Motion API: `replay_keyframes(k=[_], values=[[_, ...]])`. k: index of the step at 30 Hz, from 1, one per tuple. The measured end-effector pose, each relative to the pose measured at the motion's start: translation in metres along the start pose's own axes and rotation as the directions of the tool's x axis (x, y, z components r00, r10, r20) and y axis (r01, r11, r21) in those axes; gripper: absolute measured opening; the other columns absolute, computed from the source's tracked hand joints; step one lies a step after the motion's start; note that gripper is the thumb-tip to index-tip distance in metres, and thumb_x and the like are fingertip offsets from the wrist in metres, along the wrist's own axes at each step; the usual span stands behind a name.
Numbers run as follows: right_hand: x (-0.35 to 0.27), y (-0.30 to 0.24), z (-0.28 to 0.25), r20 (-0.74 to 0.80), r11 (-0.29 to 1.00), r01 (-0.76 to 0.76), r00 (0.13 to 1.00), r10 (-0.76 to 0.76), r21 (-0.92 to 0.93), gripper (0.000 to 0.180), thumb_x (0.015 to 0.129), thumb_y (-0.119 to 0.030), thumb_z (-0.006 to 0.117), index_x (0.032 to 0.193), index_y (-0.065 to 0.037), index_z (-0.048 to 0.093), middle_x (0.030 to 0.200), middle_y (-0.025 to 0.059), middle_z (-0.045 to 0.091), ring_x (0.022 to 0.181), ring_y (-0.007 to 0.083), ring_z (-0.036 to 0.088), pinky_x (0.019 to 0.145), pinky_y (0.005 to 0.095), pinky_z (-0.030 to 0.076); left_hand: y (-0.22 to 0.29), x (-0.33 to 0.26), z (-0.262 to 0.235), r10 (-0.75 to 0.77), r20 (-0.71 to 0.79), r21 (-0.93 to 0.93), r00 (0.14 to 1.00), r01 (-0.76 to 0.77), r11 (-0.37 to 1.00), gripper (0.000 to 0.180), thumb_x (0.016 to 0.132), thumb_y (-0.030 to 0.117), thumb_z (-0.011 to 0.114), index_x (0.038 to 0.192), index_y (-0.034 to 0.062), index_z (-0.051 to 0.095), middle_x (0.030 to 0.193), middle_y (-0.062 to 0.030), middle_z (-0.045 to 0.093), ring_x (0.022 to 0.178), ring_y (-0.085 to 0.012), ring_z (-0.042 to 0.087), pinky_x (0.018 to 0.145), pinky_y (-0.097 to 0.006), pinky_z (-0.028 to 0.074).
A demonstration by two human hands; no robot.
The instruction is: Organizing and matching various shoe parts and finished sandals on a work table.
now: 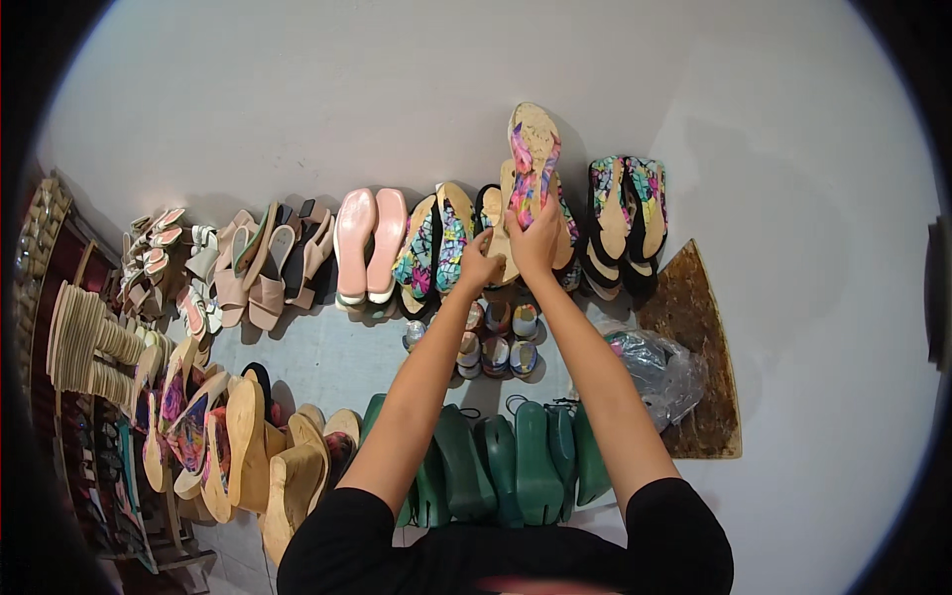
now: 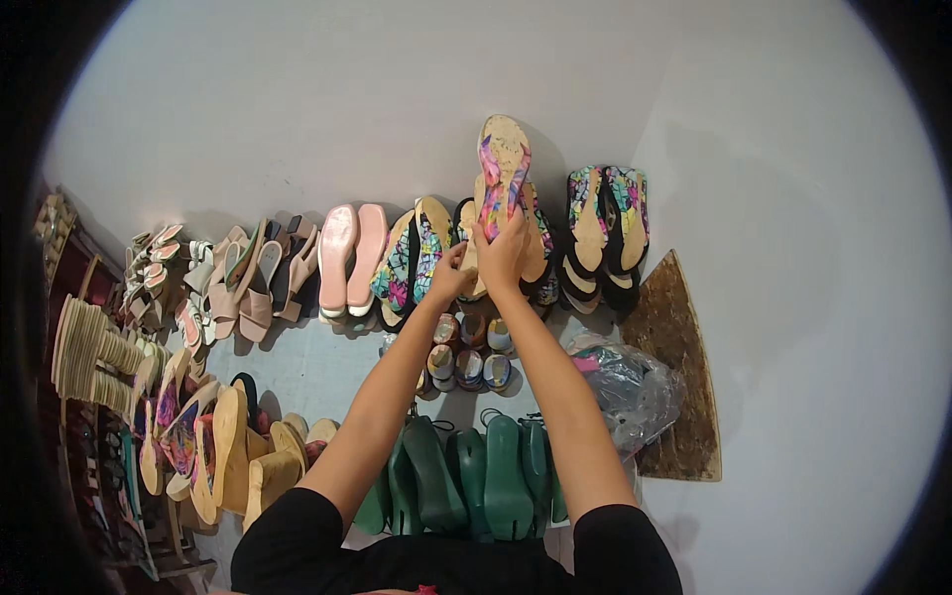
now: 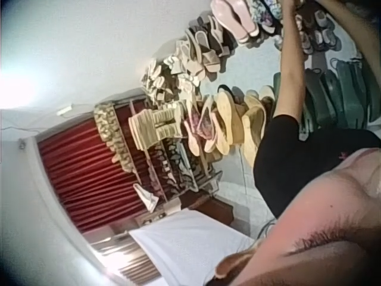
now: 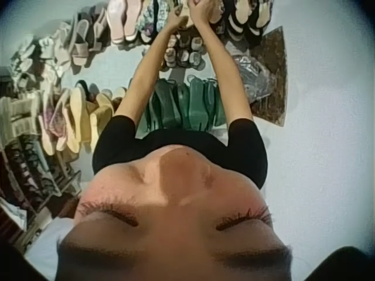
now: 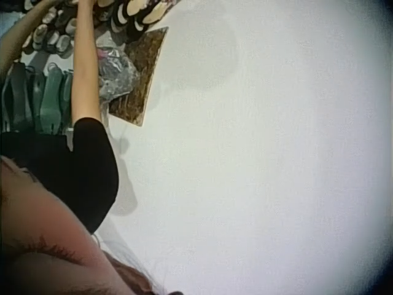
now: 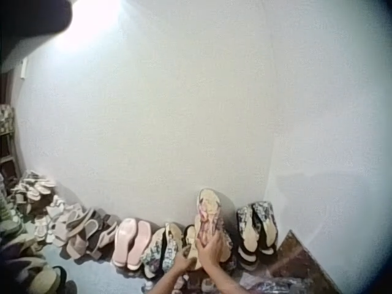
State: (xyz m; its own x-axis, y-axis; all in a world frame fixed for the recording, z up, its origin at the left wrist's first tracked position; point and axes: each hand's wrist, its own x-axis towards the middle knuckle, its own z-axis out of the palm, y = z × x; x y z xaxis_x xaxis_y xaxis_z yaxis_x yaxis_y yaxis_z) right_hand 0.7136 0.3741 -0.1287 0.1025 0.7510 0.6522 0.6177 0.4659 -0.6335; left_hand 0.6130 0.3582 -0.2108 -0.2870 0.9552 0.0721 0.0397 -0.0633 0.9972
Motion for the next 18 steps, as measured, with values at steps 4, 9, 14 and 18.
replay_keyframes(k=[4,9,14,18], values=[[-0.010,-0.017,0.010,0.078,0.996,-0.045,0.996,0.051,-0.079,0.070,0.067,-0.027,0.067,0.117,0.005,0.029,0.107,0.0241,0.043,0.096,0.0398,0.045,0.081,0.0439,0.038,-0.013,-0.002,-0.019,0.007,-0.083,0.129,0.997,0.004,0.992,0.053,0.066,0.009,0.066,0.114,-0.0033,0.046,0.092,-0.0173,0.061,0.068,-0.0183,0.062,0.061,-0.029,0.048],[0.012,-0.003,-0.005,0.262,0.976,-0.147,0.947,0.185,-0.159,0.067,0.065,-0.028,0.064,0.115,0.004,0.033,0.105,0.0242,0.046,0.096,0.0375,0.049,0.079,0.0427,0.042,-0.011,-0.009,-0.004,-0.109,-0.058,0.008,0.992,0.110,0.994,0.049,0.069,0.015,0.064,0.111,-0.0016,0.047,0.089,-0.0169,0.061,0.074,-0.0213,0.062,0.064,-0.030,0.047],[0.011,-0.023,-0.047,0.305,0.962,-0.172,0.924,0.232,-0.212,0.056,0.065,-0.031,0.062,0.104,0.005,0.044,0.093,0.0252,0.055,0.088,0.0378,0.054,0.075,0.0425,0.044,-0.018,-0.019,0.000,0.034,-0.248,0.188,0.968,0.014,0.982,0.042,0.071,0.017,0.060,0.108,0.0001,0.049,0.088,-0.0204,0.059,0.085,-0.0305,0.058,0.074,-0.036,0.043],[0.012,-0.037,-0.069,0.321,0.962,-0.182,0.916,0.241,-0.204,0.053,0.067,-0.033,0.060,0.099,0.007,0.048,0.088,0.0263,0.057,0.084,0.0386,0.056,0.072,0.0426,0.045,-0.012,-0.028,0.001,0.063,-0.235,0.210,0.970,-0.012,0.978,0.041,0.071,0.016,0.058,0.107,-0.0006,0.048,0.088,-0.0224,0.058,0.084,-0.0326,0.057,0.074,-0.037,0.043]])
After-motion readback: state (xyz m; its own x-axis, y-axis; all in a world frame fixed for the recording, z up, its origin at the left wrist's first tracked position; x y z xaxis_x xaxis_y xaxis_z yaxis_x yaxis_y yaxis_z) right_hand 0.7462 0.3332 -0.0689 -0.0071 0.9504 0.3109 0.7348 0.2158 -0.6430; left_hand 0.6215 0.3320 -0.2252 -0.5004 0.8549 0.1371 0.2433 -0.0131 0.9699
